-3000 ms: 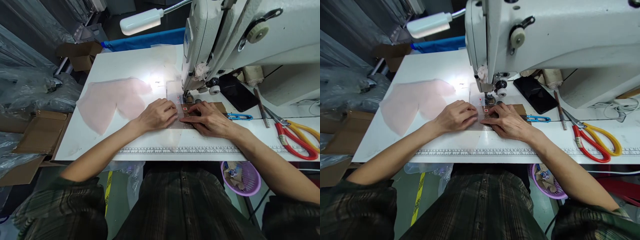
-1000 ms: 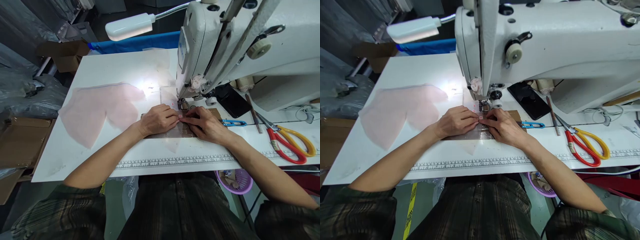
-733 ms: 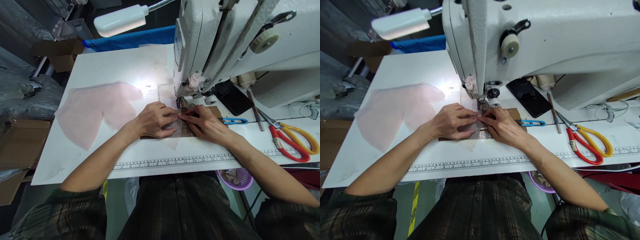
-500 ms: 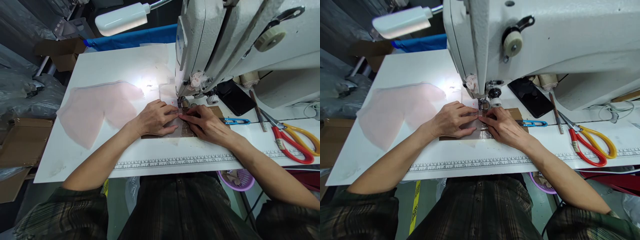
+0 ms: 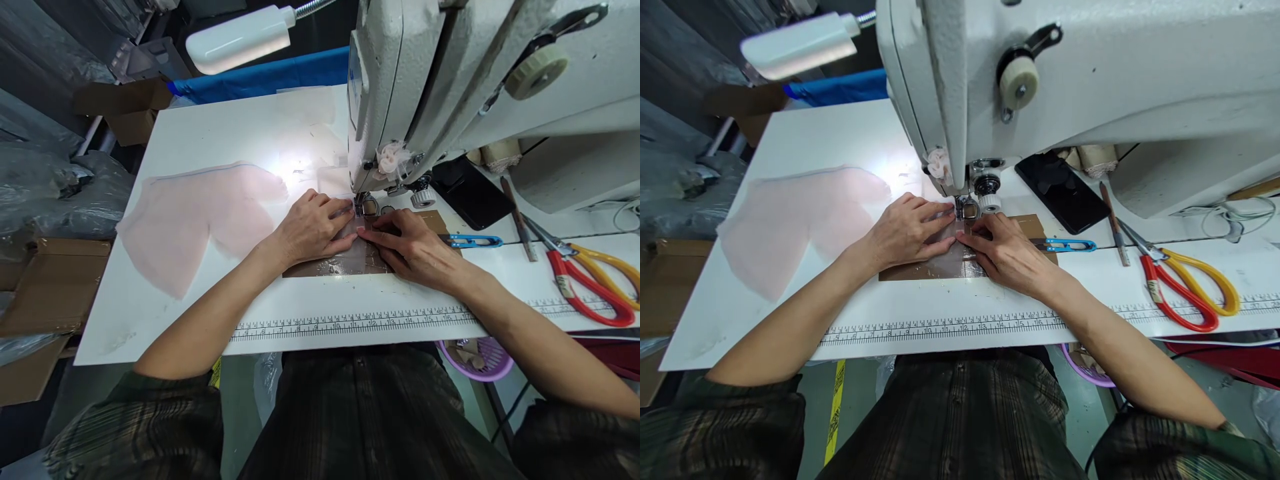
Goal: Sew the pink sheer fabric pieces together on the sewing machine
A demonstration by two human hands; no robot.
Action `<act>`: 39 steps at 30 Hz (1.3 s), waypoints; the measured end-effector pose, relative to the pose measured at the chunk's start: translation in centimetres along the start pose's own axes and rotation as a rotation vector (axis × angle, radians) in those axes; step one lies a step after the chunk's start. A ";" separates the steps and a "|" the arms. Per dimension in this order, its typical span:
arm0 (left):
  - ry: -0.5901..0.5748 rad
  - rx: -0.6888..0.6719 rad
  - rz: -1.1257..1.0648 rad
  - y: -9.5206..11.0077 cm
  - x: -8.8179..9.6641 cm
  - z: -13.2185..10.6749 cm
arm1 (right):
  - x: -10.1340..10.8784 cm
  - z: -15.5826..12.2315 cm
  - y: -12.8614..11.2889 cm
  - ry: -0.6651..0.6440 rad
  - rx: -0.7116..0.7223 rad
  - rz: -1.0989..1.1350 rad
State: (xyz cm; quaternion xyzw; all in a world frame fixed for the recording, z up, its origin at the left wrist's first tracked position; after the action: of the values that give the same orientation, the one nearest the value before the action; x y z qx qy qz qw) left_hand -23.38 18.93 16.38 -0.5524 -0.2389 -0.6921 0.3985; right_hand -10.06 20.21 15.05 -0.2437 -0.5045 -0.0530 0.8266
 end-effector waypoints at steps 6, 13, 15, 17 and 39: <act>-0.011 0.057 0.027 -0.7 -0.5 0.3 | 0.1 0.1 0.1 0.021 0.000 -0.032; 0.008 0.132 0.049 -1.1 -0.7 0.5 | -0.3 0.2 0.8 0.056 -0.054 -0.033; 0.023 0.135 0.054 -1.5 -0.9 0.4 | -0.1 0.3 0.9 0.058 -0.049 -0.010; 0.046 0.129 0.041 -2.1 -0.8 0.3 | 0.3 0.4 1.2 0.046 -0.064 0.035; 0.288 -0.212 -0.417 1.8 3.1 -1.9 | 1.0 1.7 2.7 0.053 -0.226 0.134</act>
State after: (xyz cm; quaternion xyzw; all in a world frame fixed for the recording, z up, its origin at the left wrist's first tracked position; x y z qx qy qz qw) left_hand -23.24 15.51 18.59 -0.4258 -0.2145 -0.8517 0.2173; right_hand -10.04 23.56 15.60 -0.3667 -0.4561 -0.0606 0.8086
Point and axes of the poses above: each hand's wrist, its own z-axis towards the middle knuckle, its own x-axis out of the back of the hand, y = z × x, the point moved 8 cm from there along z, towards the middle knuckle, and after that the axes turned 1 degree about y, right-handed, at the moved point
